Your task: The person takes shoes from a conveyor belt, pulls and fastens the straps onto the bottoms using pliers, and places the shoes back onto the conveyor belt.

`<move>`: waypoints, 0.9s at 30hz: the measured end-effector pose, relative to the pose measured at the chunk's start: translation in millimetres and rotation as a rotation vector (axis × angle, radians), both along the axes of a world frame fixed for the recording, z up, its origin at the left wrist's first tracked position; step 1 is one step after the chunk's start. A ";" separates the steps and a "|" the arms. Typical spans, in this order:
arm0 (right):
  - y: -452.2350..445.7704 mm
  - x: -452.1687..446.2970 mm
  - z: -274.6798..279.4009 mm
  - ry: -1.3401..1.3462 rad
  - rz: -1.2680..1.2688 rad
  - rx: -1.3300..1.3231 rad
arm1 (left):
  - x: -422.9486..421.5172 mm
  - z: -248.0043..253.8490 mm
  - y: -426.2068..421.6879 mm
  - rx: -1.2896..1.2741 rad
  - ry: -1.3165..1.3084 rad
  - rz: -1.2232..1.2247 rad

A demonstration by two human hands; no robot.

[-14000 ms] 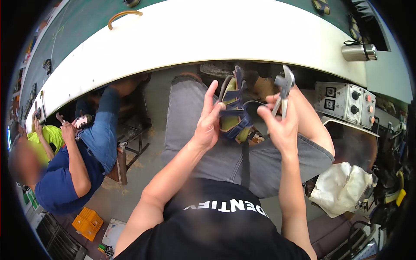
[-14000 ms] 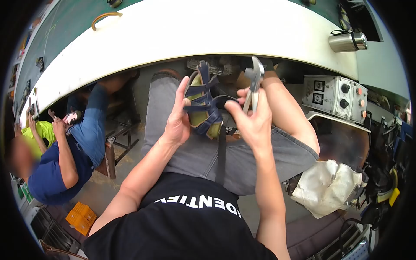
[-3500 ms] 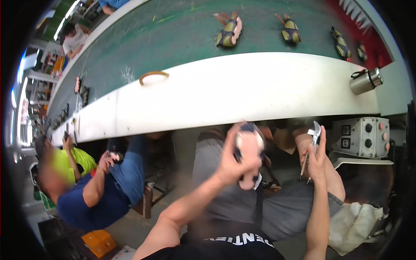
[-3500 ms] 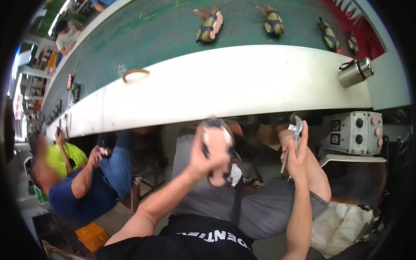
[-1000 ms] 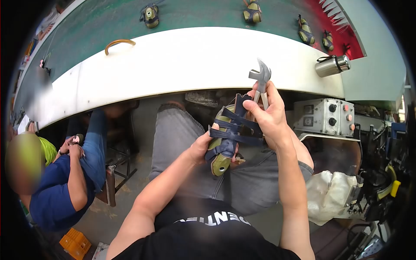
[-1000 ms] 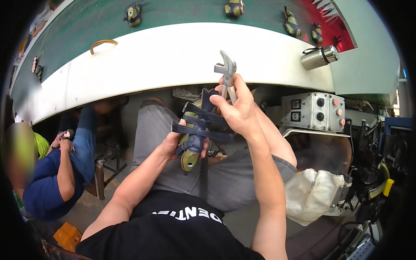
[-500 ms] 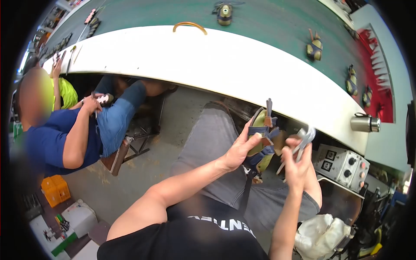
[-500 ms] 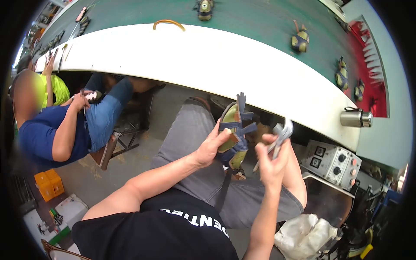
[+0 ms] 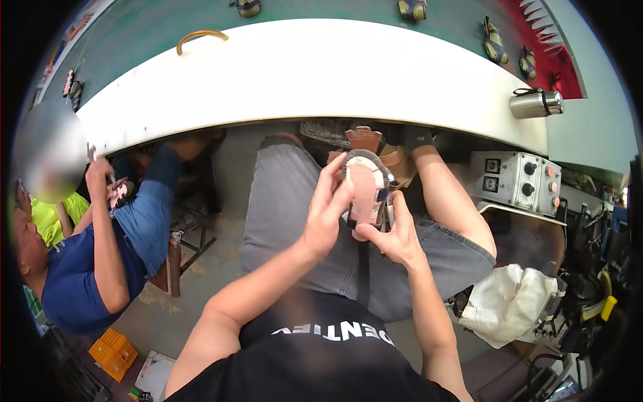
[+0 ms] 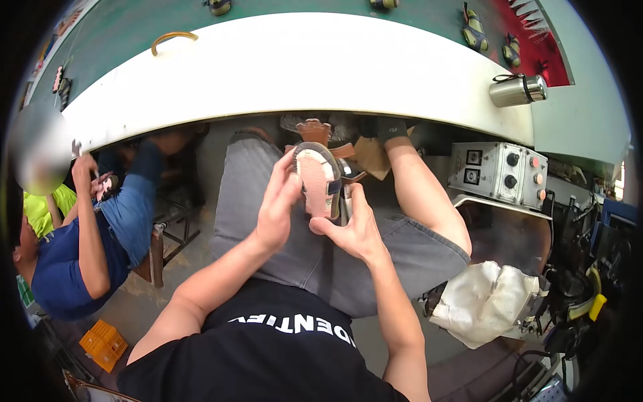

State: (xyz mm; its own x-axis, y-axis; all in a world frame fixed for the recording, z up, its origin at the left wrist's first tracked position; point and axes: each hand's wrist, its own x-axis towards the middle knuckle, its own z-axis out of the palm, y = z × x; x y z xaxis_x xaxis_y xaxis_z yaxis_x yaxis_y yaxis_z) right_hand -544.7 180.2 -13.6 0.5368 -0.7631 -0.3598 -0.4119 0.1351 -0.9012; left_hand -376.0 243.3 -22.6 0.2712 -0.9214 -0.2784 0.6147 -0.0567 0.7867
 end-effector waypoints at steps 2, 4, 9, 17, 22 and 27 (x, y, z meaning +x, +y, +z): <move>4.2 -2.0 -6.7 0.059 0.062 0.025 | 8.4 -10.2 -16.3 0.060 0.067 -0.026; 6.1 -1.3 -10.7 0.085 0.096 0.027 | 20.1 -23.2 -31.5 0.112 0.199 -0.164; 5.7 -3.9 -20.5 0.058 0.016 0.101 | 16.9 -30.3 -49.1 0.260 0.314 -0.114; 12.4 -4.4 -22.7 -0.028 0.093 0.168 | 7.4 -24.5 -44.2 0.192 0.119 -0.060; 23.4 -7.9 -17.8 0.089 0.061 0.177 | 6.7 -35.7 -33.7 0.232 0.306 -0.052; 31.3 -14.4 -38.7 0.155 -0.019 0.194 | -5.6 -43.7 -40.7 0.248 0.179 -0.006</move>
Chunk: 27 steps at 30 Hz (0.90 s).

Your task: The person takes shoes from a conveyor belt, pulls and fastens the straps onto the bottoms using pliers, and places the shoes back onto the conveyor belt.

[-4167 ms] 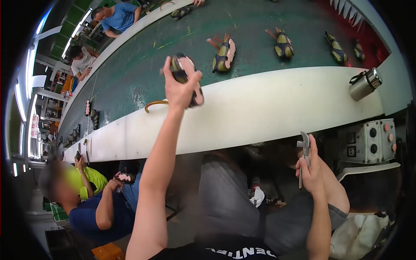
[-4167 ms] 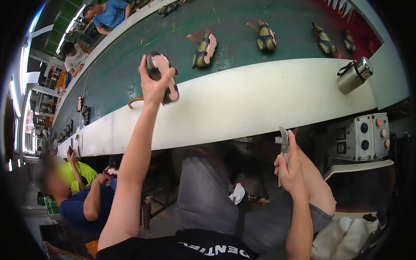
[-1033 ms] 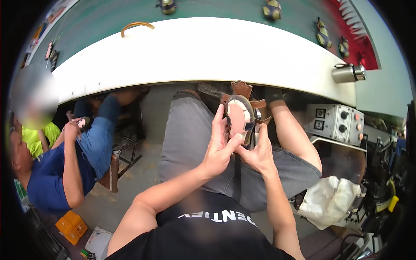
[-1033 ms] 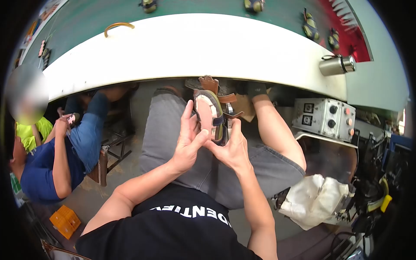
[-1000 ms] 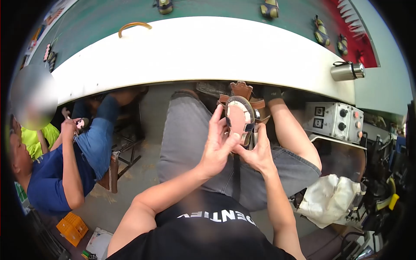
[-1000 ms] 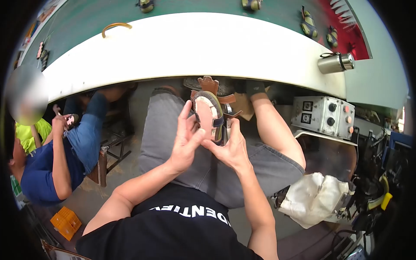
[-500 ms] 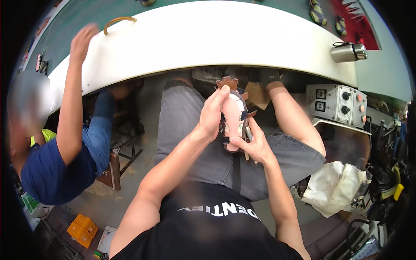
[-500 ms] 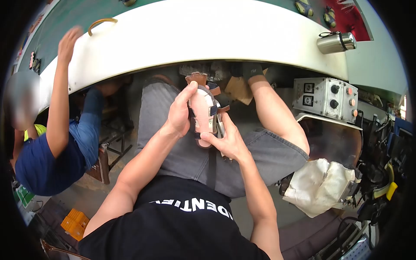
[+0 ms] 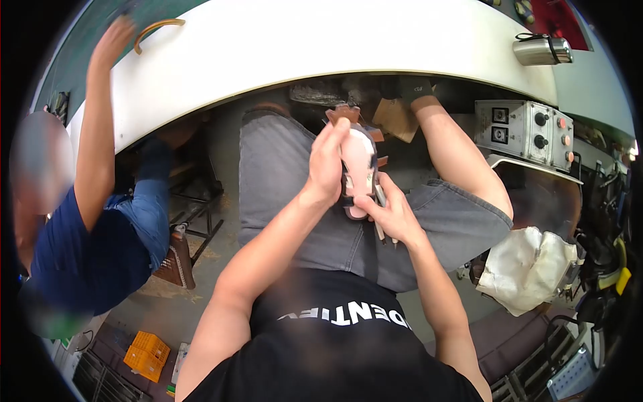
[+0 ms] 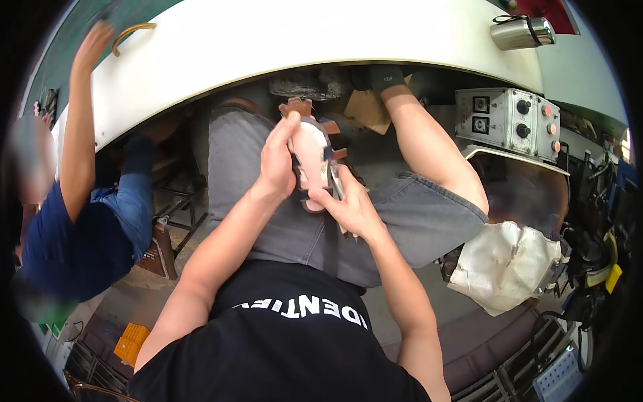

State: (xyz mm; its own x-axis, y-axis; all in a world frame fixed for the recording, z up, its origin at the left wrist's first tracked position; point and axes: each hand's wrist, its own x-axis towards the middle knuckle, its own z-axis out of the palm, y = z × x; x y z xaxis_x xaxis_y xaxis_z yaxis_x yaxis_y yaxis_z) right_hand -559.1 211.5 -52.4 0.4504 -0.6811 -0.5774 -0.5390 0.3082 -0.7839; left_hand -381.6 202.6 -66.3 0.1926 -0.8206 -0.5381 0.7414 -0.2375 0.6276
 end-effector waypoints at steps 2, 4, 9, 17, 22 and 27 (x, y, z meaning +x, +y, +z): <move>-1.4 1.6 0.4 0.008 -0.005 -0.002 | 1.6 -5.8 -5.6 0.024 0.071 0.033; -1.0 1.3 2.3 0.007 -0.018 -0.004 | 3.2 5.5 -10.5 0.022 0.100 -0.062; -3.4 -3.9 15.6 0.077 -0.041 -0.137 | -1.3 -9.3 -6.5 0.005 -0.107 -0.008; -31.8 -11.2 99.8 -0.214 -0.187 -0.542 | 0.4 -17.3 -5.4 -0.021 -0.201 0.016; -16.0 10.8 61.5 0.053 0.232 -0.628 | -0.6 -12.4 -5.4 -0.006 -0.191 0.059; -22.9 13.7 65.6 0.127 0.300 -0.398 | -5.1 -10.4 2.1 0.028 -0.219 0.069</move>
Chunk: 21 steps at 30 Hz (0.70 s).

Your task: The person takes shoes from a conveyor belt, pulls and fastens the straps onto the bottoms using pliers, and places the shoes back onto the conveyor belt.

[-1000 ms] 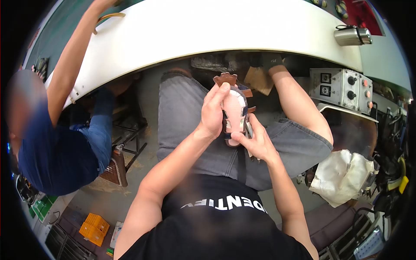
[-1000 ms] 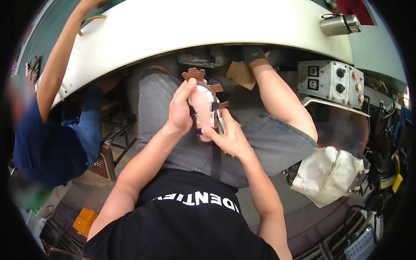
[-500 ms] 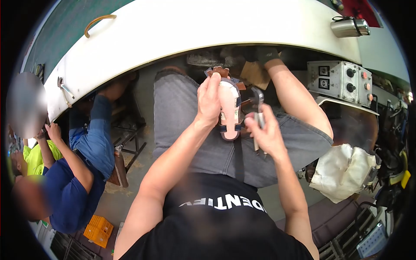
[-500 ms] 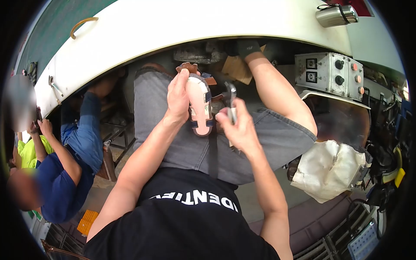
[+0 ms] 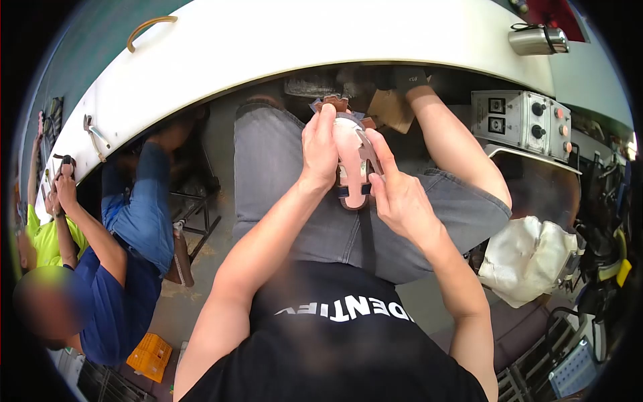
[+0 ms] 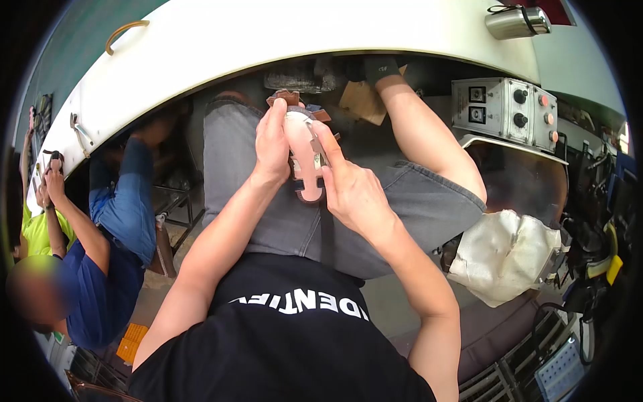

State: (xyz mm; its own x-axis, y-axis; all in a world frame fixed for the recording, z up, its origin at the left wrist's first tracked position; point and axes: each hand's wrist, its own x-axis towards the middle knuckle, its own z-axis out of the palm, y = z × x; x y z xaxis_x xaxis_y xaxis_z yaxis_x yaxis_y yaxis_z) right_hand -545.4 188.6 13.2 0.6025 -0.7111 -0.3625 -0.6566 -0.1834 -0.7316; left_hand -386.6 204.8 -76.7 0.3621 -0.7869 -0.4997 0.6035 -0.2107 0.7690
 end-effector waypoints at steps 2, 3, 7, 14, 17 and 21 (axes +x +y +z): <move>7.7 -4.6 -16.2 -0.136 -0.022 -0.123 | 4.6 -1.8 -4.6 -0.019 0.093 -0.034; 10.2 -4.6 -16.9 -0.132 -0.046 -0.114 | 2.5 -0.4 -1.6 -0.019 0.103 -0.021; 12.1 -11.6 -7.0 -0.130 -0.278 0.200 | 0.4 8.1 -0.7 -0.135 0.105 -0.051; -27.6 -16.5 32.8 -0.013 -0.154 0.501 | -4.4 4.1 -0.6 -0.211 0.024 -0.039; -41.3 -14.1 29.7 -0.135 -0.091 0.547 | -4.1 1.9 1.2 -0.193 -0.023 -0.046; -60.1 -3.7 33.2 -0.166 -0.131 0.768 | -6.0 -1.3 0.1 -0.223 -0.139 -0.007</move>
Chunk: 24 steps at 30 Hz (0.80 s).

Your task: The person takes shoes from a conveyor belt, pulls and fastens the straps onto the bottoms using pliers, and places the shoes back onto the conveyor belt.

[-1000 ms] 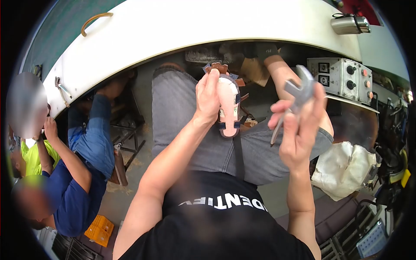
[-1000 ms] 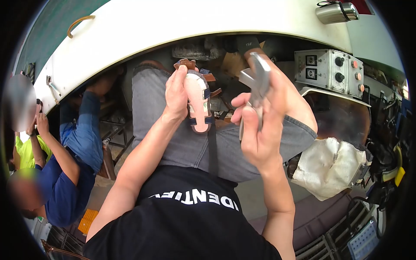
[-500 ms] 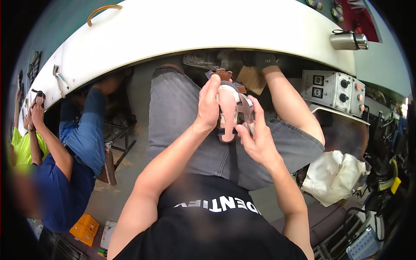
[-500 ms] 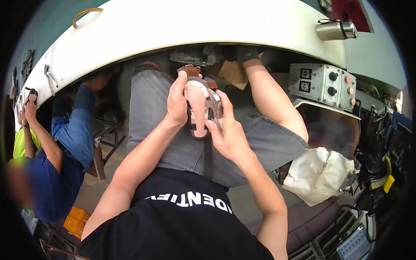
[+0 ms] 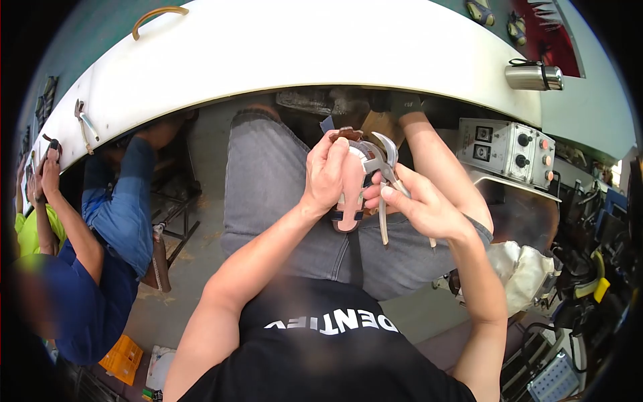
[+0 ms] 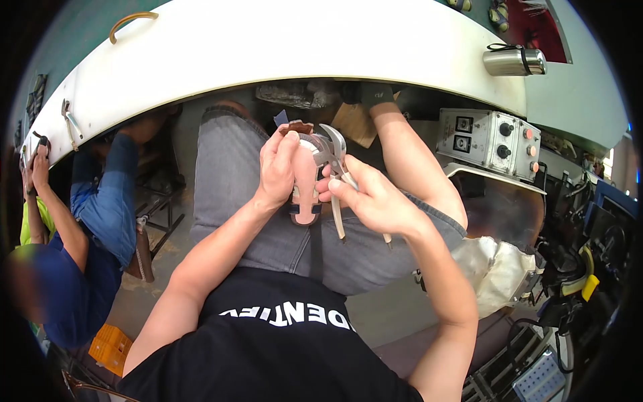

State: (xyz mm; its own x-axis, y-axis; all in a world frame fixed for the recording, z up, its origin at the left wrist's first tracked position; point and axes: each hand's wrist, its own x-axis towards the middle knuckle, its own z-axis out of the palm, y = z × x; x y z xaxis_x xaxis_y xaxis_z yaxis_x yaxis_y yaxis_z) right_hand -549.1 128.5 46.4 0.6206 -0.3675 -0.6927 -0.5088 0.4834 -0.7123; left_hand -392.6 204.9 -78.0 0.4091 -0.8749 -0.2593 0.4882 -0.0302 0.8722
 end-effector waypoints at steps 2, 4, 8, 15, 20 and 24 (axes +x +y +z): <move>-12.0 6.3 3.0 0.023 0.023 0.037 | 0.6 -0.6 0.4 -0.007 0.010 -0.005; -19.9 11.4 7.0 0.058 0.056 0.142 | 0.6 -0.1 1.0 -0.011 0.021 -0.011; -21.8 12.4 9.1 0.121 0.054 0.162 | 0.0 -2.7 1.4 -0.020 0.011 0.003; 34.3 4.8 -31.5 0.096 -0.054 -0.205 | -2.0 -6.1 3.0 -0.065 0.031 0.038; 50.5 2.4 -45.7 0.034 -0.121 -0.462 | -1.7 0.3 1.6 -0.051 -0.035 0.031; 38.9 1.1 -26.1 0.083 -0.073 -0.327 | -2.2 0.4 -0.3 -0.058 -0.029 0.040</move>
